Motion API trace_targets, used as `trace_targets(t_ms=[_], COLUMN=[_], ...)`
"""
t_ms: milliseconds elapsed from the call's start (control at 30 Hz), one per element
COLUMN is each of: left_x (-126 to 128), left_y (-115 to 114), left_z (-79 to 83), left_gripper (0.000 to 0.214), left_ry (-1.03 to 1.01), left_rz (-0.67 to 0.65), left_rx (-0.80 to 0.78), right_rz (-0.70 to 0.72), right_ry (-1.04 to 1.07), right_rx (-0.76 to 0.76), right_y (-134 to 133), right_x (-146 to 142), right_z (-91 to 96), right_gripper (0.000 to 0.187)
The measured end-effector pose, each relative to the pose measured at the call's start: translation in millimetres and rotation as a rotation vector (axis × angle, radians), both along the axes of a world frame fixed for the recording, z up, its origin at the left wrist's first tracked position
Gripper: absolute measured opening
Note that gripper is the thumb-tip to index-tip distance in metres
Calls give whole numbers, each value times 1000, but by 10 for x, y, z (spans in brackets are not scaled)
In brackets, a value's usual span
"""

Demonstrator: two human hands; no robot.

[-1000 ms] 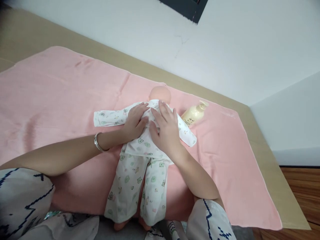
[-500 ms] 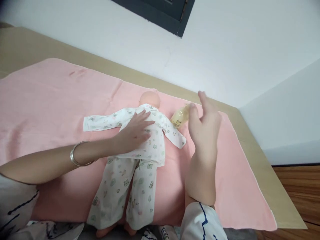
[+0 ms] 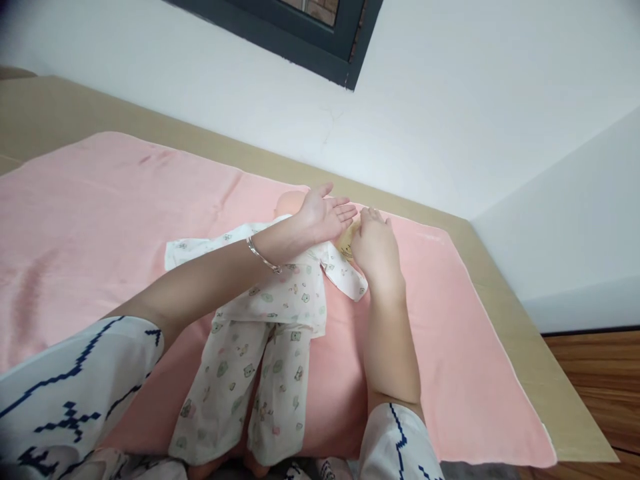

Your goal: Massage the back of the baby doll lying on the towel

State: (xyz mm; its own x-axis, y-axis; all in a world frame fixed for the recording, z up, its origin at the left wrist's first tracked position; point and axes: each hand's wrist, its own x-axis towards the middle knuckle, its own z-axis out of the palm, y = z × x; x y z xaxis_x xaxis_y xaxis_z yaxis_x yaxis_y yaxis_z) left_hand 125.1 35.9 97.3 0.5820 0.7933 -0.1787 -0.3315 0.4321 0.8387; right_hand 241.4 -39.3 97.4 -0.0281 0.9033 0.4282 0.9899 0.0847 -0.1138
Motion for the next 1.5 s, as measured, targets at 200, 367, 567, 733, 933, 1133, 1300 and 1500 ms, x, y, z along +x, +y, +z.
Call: trace_targets(t_ms=[200, 367, 567, 733, 933, 1133, 1300, 1500], left_x=[-73, -262, -628, -975, -1208, -1347, -1382, -1346], left_y=[45, -91, -461, -696, -821, -879, -904, -1025], left_z=[-113, -95, -169, -233, -176, -70, 27, 140], left_gripper=[81, 79, 72, 66, 64, 67, 65, 68], left_ry=[-59, -32, 92, 127, 127, 79, 56, -97], left_rz=[-62, -28, -83, -147, -116, -138, -68, 72], left_rx=[65, 79, 116, 264, 274, 153, 1, -283], right_rz=[-145, -184, -205, -262, -281, -258, -215, 226], right_ry=[-167, -244, -270, -283, -316, -318, -159, 64], right_rx=[15, 31, 65, 53, 41, -8, -66, 24], right_y=[16, 64, 146, 119, 87, 22, -59, -526], right_x=[-189, -232, -206, -248, -348, -326, -343, -680], right_z=[-60, -113, -192, -233, -315, -328, -243, -33], right_gripper=[42, 40, 34, 36, 56, 50, 50, 57])
